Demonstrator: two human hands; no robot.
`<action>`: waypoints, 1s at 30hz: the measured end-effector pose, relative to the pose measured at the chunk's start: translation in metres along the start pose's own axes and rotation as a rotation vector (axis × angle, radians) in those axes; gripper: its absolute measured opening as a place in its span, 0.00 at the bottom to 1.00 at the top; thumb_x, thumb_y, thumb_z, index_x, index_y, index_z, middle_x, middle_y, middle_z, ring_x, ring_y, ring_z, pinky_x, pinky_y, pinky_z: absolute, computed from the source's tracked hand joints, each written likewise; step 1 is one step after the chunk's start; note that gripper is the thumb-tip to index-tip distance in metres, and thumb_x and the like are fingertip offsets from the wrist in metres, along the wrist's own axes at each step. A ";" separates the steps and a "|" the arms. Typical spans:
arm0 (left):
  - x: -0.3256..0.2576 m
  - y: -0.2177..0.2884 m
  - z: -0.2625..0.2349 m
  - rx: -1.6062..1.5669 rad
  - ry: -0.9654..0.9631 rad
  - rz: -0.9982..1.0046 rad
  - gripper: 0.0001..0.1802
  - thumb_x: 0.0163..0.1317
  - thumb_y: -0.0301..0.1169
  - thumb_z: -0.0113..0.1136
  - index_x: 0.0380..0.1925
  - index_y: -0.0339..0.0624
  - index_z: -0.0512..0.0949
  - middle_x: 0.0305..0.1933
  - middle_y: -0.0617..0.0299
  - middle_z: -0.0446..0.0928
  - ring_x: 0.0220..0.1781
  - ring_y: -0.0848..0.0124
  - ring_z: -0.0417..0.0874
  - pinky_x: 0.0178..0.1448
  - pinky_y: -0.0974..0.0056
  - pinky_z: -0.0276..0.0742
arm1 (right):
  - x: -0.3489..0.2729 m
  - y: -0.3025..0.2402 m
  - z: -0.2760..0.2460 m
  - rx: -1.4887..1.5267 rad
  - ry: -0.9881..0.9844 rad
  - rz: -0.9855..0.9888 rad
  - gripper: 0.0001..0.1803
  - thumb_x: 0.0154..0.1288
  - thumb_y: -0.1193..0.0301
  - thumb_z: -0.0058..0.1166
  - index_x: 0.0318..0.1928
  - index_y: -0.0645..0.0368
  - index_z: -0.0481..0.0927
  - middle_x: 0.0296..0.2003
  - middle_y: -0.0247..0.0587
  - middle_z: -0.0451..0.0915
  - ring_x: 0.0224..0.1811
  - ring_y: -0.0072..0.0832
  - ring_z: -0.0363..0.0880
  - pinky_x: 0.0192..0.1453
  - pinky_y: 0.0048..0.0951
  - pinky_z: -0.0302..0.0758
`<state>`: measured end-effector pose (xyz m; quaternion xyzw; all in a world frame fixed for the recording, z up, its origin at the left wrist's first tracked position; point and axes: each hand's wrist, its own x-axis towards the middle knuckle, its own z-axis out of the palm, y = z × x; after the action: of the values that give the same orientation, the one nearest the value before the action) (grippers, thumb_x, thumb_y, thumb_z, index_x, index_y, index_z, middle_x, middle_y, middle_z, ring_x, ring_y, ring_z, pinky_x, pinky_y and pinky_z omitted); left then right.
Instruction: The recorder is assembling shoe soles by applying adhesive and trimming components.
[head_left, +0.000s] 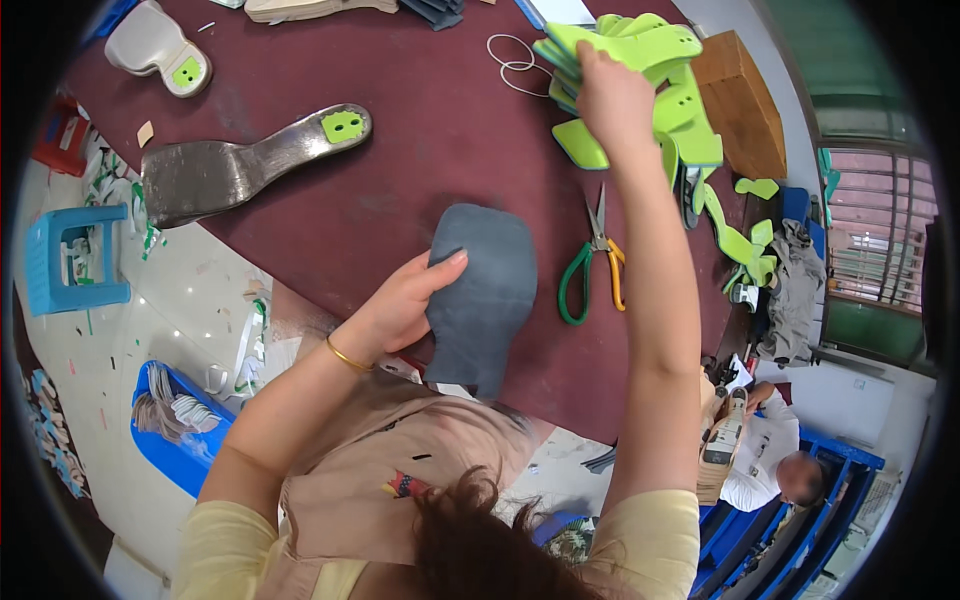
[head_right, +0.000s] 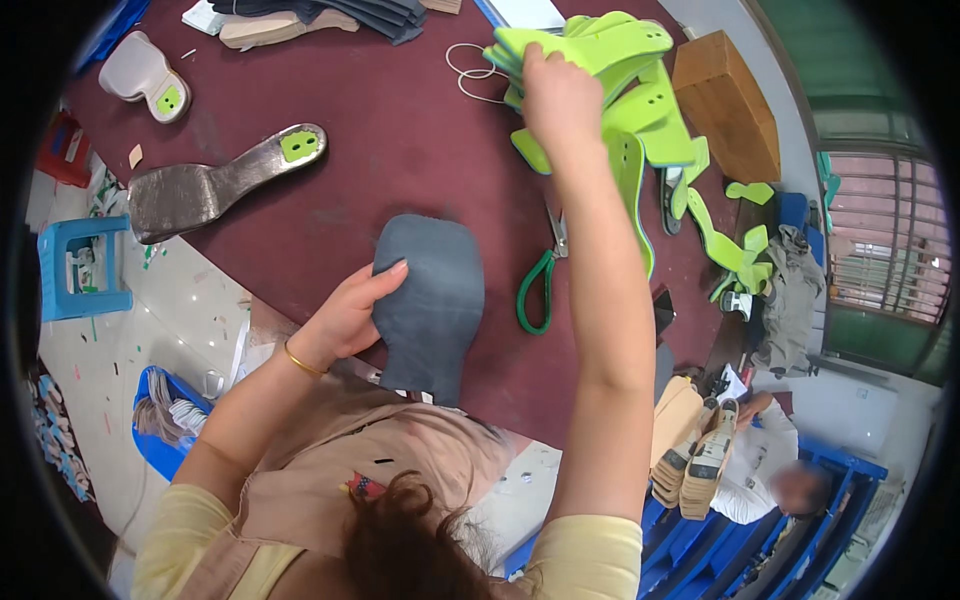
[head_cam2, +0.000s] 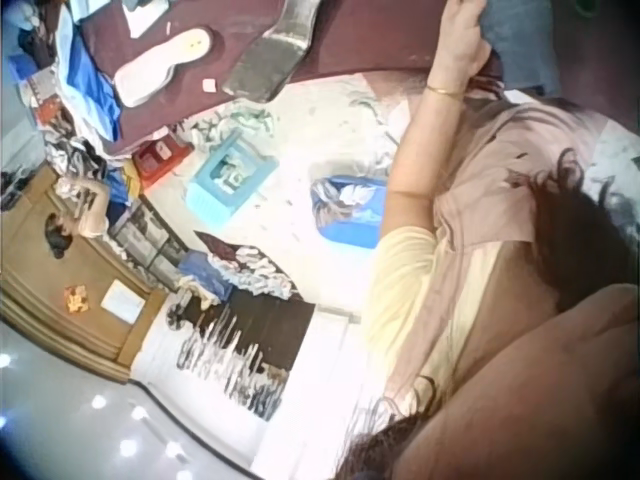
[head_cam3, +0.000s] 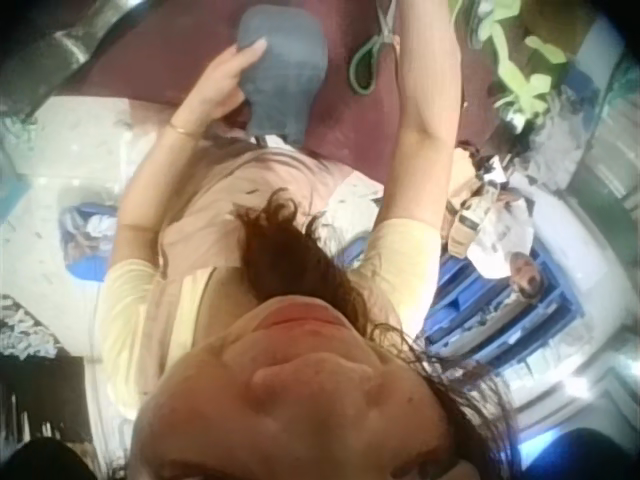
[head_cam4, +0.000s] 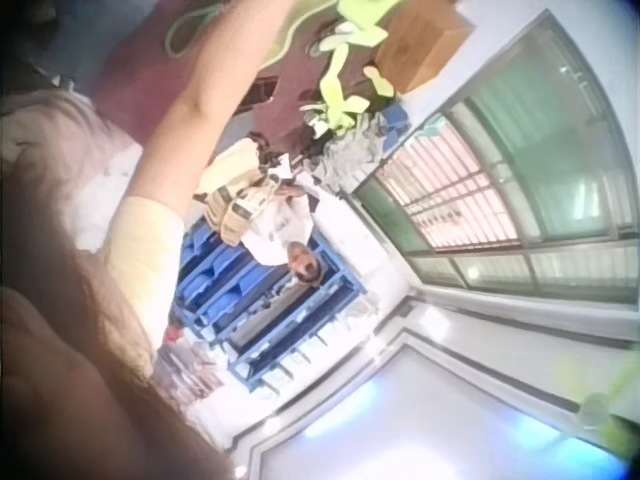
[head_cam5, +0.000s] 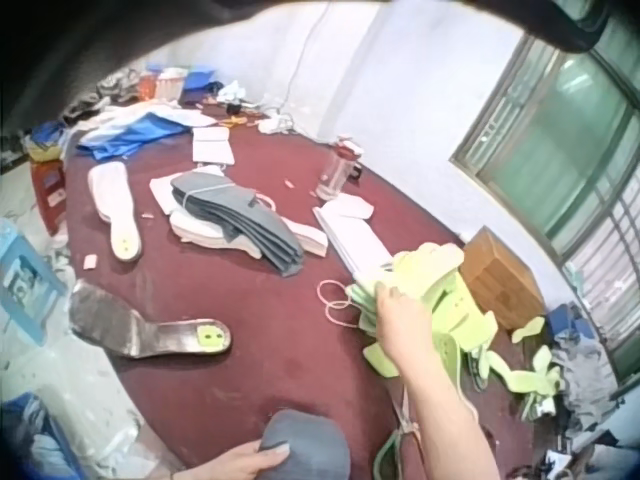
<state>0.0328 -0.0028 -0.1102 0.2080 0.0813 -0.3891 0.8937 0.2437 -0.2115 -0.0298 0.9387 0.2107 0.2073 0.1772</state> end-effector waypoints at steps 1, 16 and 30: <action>0.000 -0.002 0.000 0.006 0.001 0.003 0.21 0.71 0.38 0.47 0.58 0.36 0.67 0.55 0.57 0.75 0.56 0.67 0.77 0.60 0.60 0.73 | -0.004 -0.006 -0.003 -0.024 -0.041 -0.013 0.12 0.50 0.76 0.55 0.38 0.56 0.71 0.28 0.44 0.80 0.31 0.42 0.82 0.30 0.40 0.78; 0.001 -0.002 -0.002 0.021 0.005 -0.005 0.23 0.70 0.39 0.47 0.59 0.36 0.65 0.56 0.57 0.73 0.57 0.67 0.75 0.60 0.60 0.72 | 0.018 0.158 0.017 0.914 -0.648 0.280 0.49 0.43 0.87 0.56 0.68 0.49 0.53 0.51 0.39 0.71 0.54 0.28 0.69 0.57 0.27 0.67; -0.001 -0.001 0.000 -0.025 0.032 -0.043 0.24 0.70 0.38 0.47 0.61 0.35 0.63 0.58 0.57 0.72 0.59 0.68 0.74 0.62 0.60 0.71 | 0.006 0.178 0.058 0.026 -0.421 -0.096 0.34 0.56 0.71 0.53 0.66 0.48 0.60 0.56 0.40 0.71 0.64 0.39 0.65 0.69 0.62 0.51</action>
<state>0.0318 -0.0025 -0.1105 0.2010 0.1052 -0.4038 0.8862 0.3330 -0.3740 -0.0029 0.9525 0.2162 -0.0045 0.2146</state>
